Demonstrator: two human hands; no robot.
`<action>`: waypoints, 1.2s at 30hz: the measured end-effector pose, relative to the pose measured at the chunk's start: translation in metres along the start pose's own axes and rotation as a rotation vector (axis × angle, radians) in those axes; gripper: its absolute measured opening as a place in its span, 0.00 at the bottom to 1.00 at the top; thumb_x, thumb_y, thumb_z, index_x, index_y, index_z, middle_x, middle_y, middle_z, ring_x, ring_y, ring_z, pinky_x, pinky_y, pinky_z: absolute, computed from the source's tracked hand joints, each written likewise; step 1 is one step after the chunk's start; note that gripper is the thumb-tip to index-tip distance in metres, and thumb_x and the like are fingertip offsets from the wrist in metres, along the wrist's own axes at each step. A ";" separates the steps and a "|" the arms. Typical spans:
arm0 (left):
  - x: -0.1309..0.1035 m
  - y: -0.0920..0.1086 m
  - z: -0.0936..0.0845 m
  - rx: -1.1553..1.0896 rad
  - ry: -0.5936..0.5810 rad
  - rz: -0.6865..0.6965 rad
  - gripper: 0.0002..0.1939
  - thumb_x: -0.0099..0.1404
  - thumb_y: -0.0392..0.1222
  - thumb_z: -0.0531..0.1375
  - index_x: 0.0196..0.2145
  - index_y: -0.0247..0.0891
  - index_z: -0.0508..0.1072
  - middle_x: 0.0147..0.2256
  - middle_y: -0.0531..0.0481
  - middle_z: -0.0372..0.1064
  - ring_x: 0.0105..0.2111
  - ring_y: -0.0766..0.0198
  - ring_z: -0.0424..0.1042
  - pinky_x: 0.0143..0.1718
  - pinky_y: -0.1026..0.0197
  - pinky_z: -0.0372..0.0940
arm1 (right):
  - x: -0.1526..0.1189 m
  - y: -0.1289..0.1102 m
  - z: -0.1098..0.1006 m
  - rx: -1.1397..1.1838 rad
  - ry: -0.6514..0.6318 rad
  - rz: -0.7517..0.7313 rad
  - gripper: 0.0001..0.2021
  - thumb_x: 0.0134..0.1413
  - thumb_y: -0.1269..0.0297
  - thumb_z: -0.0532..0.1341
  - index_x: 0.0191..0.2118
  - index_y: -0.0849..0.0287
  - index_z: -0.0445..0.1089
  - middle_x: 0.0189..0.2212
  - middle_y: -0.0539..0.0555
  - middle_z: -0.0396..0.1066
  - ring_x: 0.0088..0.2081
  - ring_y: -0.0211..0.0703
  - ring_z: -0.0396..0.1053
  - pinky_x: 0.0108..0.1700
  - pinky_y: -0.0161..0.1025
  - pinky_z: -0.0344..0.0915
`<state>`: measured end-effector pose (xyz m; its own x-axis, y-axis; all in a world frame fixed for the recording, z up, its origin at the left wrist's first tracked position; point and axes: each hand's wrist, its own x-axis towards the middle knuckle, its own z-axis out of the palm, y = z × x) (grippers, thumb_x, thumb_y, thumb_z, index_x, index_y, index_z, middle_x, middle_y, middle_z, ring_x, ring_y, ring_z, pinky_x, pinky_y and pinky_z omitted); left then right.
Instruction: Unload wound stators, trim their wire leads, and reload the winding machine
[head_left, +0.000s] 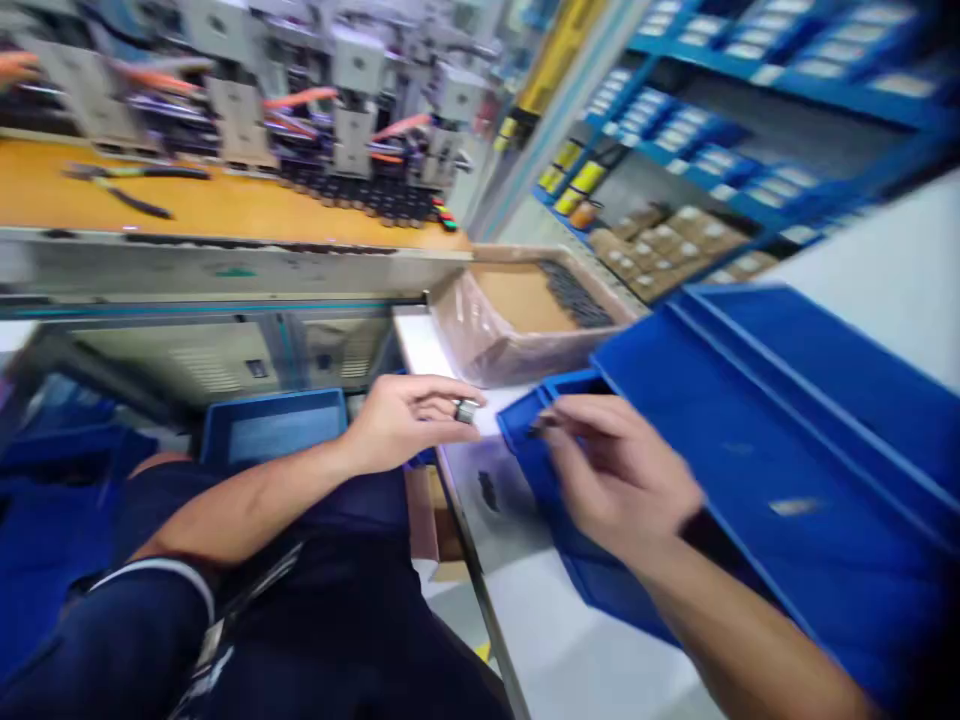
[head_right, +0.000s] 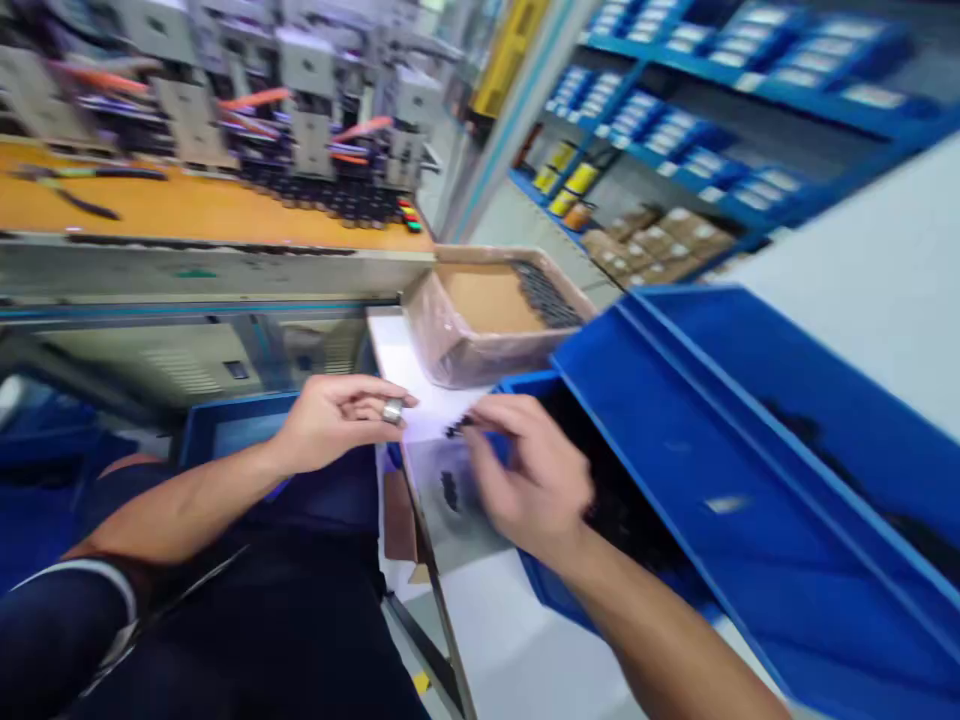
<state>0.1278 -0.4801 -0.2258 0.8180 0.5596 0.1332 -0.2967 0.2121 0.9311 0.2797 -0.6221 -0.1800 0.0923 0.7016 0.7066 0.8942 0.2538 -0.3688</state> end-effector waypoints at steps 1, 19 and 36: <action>0.001 -0.003 0.004 -0.019 -0.001 -0.003 0.19 0.46 0.35 0.74 0.38 0.35 0.81 0.32 0.48 0.79 0.27 0.70 0.73 0.32 0.66 0.70 | -0.008 0.002 -0.004 -0.022 -0.001 -0.021 0.10 0.60 0.72 0.63 0.47 0.61 0.70 0.36 0.53 0.71 0.37 0.39 0.70 0.38 0.38 0.71; -0.010 -0.011 0.029 0.024 -0.021 0.121 0.21 0.44 0.30 0.74 0.38 0.36 0.81 0.36 0.47 0.82 0.33 0.61 0.81 0.38 0.65 0.77 | -0.031 0.008 0.004 -0.021 -0.055 -0.182 0.10 0.58 0.73 0.64 0.46 0.63 0.69 0.39 0.61 0.71 0.40 0.42 0.73 0.39 0.38 0.75; -0.020 -0.021 0.039 -0.015 0.051 0.004 0.20 0.44 0.36 0.75 0.36 0.35 0.80 0.33 0.47 0.81 0.34 0.60 0.80 0.38 0.60 0.77 | -0.026 0.013 0.004 -0.191 0.001 -0.460 0.09 0.59 0.69 0.64 0.44 0.67 0.72 0.31 0.60 0.72 0.34 0.44 0.72 0.33 0.40 0.74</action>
<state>0.1365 -0.5269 -0.2347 0.7905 0.6009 0.1187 -0.3077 0.2219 0.9253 0.2867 -0.6349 -0.2057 -0.3304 0.5450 0.7706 0.9065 0.4107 0.0982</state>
